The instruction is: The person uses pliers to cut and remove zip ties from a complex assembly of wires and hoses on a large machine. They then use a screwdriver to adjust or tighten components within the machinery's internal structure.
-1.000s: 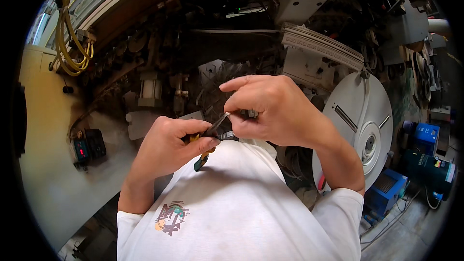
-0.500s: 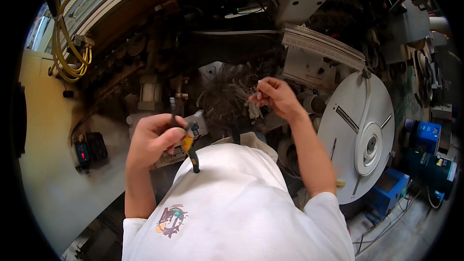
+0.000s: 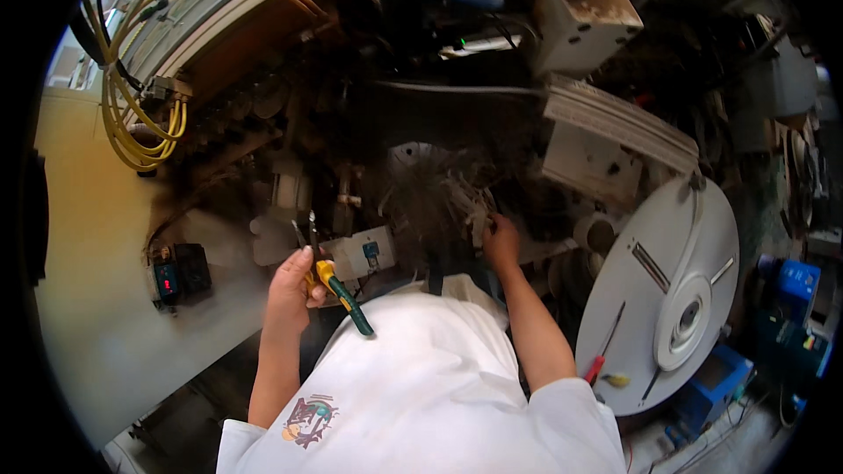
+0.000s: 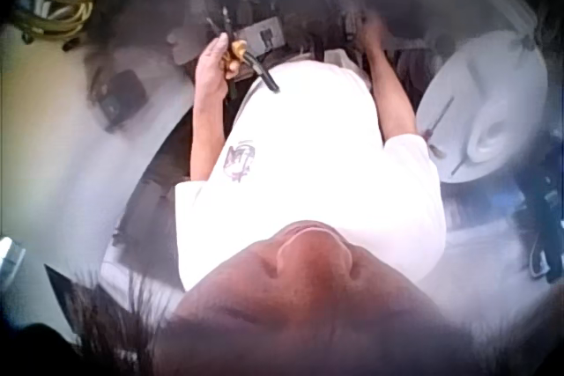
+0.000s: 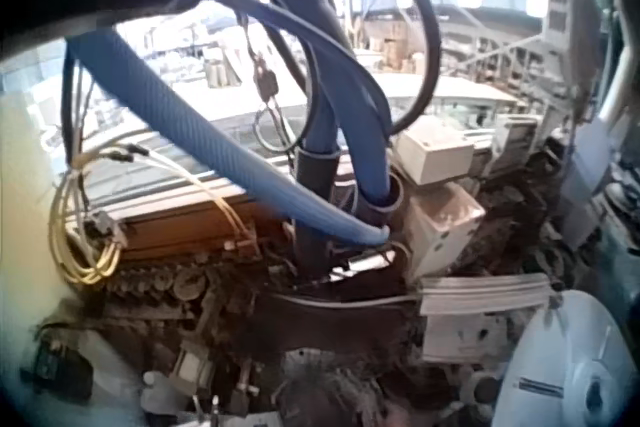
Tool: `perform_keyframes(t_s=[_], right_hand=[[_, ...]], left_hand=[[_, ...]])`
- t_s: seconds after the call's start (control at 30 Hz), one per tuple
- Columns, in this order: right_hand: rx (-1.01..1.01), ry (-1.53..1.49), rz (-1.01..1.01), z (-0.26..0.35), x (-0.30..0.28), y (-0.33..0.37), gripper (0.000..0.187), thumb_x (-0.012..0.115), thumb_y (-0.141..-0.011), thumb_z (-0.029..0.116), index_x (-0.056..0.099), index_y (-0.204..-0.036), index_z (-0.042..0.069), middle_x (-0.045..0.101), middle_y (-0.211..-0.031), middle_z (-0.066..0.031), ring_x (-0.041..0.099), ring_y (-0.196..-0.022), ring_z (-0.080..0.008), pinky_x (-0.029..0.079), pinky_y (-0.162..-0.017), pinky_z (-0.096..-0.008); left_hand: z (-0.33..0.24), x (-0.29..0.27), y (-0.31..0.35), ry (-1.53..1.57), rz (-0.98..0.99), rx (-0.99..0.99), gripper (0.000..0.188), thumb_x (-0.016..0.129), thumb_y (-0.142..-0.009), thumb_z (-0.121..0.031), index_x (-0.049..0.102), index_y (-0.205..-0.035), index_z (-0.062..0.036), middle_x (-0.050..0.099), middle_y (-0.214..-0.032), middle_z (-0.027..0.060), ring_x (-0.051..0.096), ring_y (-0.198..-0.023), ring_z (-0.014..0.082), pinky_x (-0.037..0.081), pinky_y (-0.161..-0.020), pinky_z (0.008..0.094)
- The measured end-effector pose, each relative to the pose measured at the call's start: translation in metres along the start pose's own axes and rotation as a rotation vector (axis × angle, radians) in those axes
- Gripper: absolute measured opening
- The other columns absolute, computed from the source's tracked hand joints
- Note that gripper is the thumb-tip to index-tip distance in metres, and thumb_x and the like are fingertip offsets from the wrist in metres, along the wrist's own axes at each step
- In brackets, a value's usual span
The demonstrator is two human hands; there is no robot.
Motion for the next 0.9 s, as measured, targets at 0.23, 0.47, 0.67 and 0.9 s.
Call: perform_keyframes(t_s=[0.23, 0.47, 0.67, 0.9], right_hand=[[-0.049, 0.157, 0.098, 0.009, 0.004, -0.006, 0.046, 0.064, -0.089, 0.006, 0.061, -0.134, 0.005, 0.070, -0.112, -0.0222, 0.066, -0.103, -0.0426, 0.052, -0.089, -0.0494], [0.032, -0.366, 0.288, 0.083, -0.015, -0.001, 0.040, 0.065, -0.097, 0.019, 0.060, -0.134, 0.003, 0.072, -0.114, -0.0171, 0.071, -0.091, -0.0297, 0.055, -0.078, -0.0378], [0.231, -0.874, 0.914, 0.218, -0.039, 0.020, 0.044, 0.059, -0.105, 0.027, 0.055, -0.139, 0.001, 0.070, -0.107, -0.0094, 0.065, -0.083, -0.0146, 0.053, -0.072, -0.0286], [0.208, -1.011, 0.687, 0.245, -0.029, 0.008, 0.046, 0.060, -0.105, 0.028, 0.054, -0.140, -0.001, 0.053, -0.076, 0.0052, 0.045, -0.061, -0.0025, 0.036, -0.052, -0.0203]], left_hand=[[-0.009, 0.028, -0.025, -0.017, 0.033, -0.029, 0.028, 0.058, -0.105, -0.032, 0.065, -0.105, -0.0057, 0.073, -0.092, 0.0107, 0.060, -0.053, 0.0105, 0.038, -0.041, 0.0195], [-0.021, 0.063, -0.056, -0.073, -0.001, -0.067, 0.025, 0.066, -0.101, -0.028, 0.064, -0.101, -0.0038, 0.070, -0.085, 0.0067, 0.059, -0.057, 0.0119, 0.038, -0.046, 0.0228], [-0.028, 0.084, -0.089, -0.264, -0.018, 0.002, 0.025, 0.066, -0.102, -0.030, 0.065, -0.103, -0.0047, 0.069, -0.087, 0.0048, 0.060, -0.059, 0.0109, 0.040, -0.048, 0.0226], [-0.036, 0.117, -0.108, -0.422, 0.077, 0.144, 0.027, 0.063, -0.103, -0.026, 0.059, -0.118, -0.0032, 0.067, -0.094, 0.0049, 0.064, -0.073, 0.0114, 0.046, -0.052, 0.0239]])
Point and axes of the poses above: each hand's wrist, its own y-axis away from the middle knuckle, its own x-axis out of the palm, z = x × y, the point moved 5 cm from there along -y, towards the middle knuckle
